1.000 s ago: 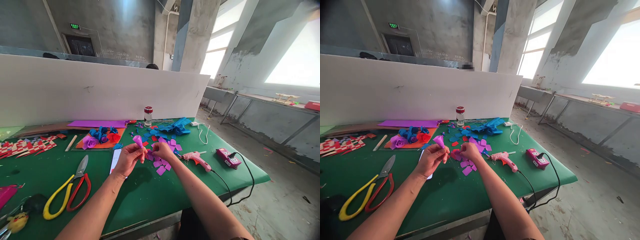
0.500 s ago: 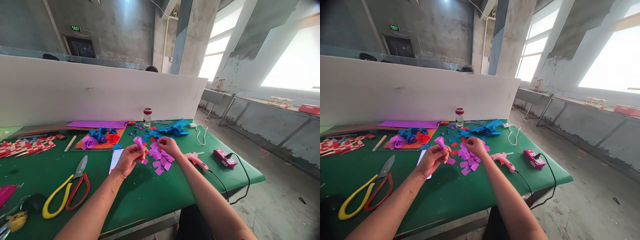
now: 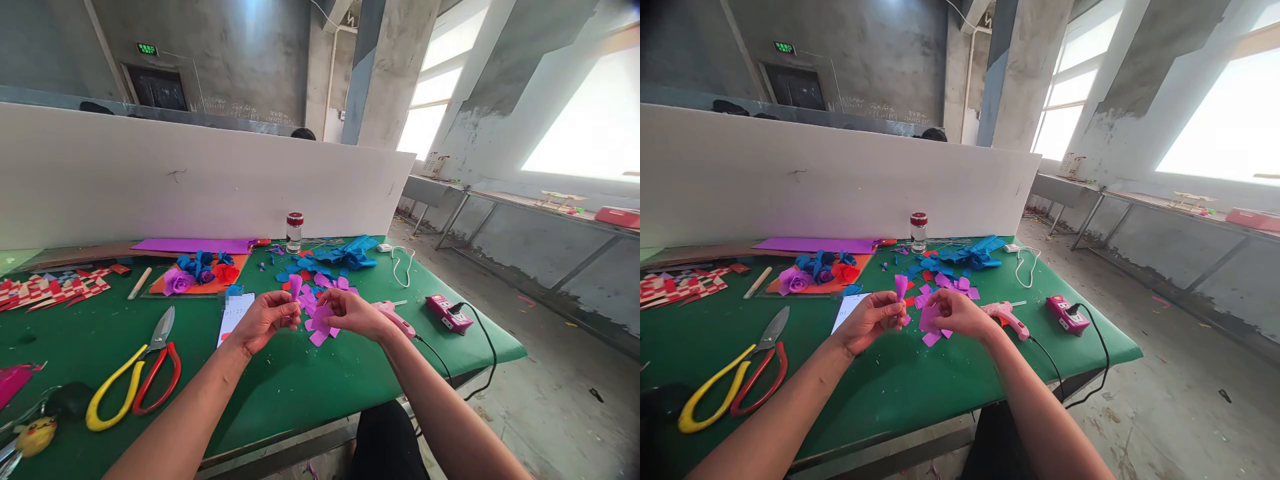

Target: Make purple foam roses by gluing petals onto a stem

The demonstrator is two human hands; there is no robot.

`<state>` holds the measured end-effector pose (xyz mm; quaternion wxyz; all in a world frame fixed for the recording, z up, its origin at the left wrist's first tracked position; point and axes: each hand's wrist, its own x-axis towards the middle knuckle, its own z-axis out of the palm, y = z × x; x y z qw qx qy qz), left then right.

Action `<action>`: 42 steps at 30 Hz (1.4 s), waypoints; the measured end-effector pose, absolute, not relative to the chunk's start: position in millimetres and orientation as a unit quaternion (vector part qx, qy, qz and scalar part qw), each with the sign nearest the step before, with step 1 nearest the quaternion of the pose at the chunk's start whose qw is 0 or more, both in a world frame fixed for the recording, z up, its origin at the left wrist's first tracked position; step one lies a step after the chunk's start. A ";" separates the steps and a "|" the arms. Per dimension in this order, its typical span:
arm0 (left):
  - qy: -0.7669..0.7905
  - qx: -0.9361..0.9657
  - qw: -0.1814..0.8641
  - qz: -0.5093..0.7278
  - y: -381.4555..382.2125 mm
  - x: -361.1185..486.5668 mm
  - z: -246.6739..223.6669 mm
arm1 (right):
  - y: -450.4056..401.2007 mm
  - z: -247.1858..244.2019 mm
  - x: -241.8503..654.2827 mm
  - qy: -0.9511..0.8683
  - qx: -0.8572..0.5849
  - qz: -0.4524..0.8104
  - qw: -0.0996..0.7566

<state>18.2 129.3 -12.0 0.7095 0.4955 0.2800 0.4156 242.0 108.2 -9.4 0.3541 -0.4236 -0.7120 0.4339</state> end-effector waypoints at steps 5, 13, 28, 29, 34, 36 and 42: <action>0.349 0.477 0.696 0.407 134.3 17.4 -7.9 | 82.2 -29.3 247.5 -0.694 -0.448 0.457 0.331; 0.528 0.741 0.241 0.338 130.0 3.4 19.1 | 44.5 -53.5 259.2 -0.651 -0.426 0.502 0.376; 0.498 0.846 -0.121 0.148 189.0 80.5 -45.4 | 14.1 -57.3 252.7 -0.603 -0.425 0.504 0.448; 0.498 0.848 -0.113 0.146 189.2 80.6 -47.3 | 15.2 -57.8 255.2 -0.596 -0.425 0.506 0.457; 0.496 0.853 -0.064 0.149 179.4 72.4 -41.0 | 25.2 -64.8 269.2 -0.572 -0.410 0.520 0.484; 0.502 0.848 -0.043 0.163 168.8 68.4 -32.7 | 29.5 -68.0 272.2 -0.568 -0.414 0.523 0.482; 0.436 0.795 0.368 0.205 114.6 68.3 -23.8 | 40.3 -72.2 266.6 -0.576 -0.425 0.539 0.444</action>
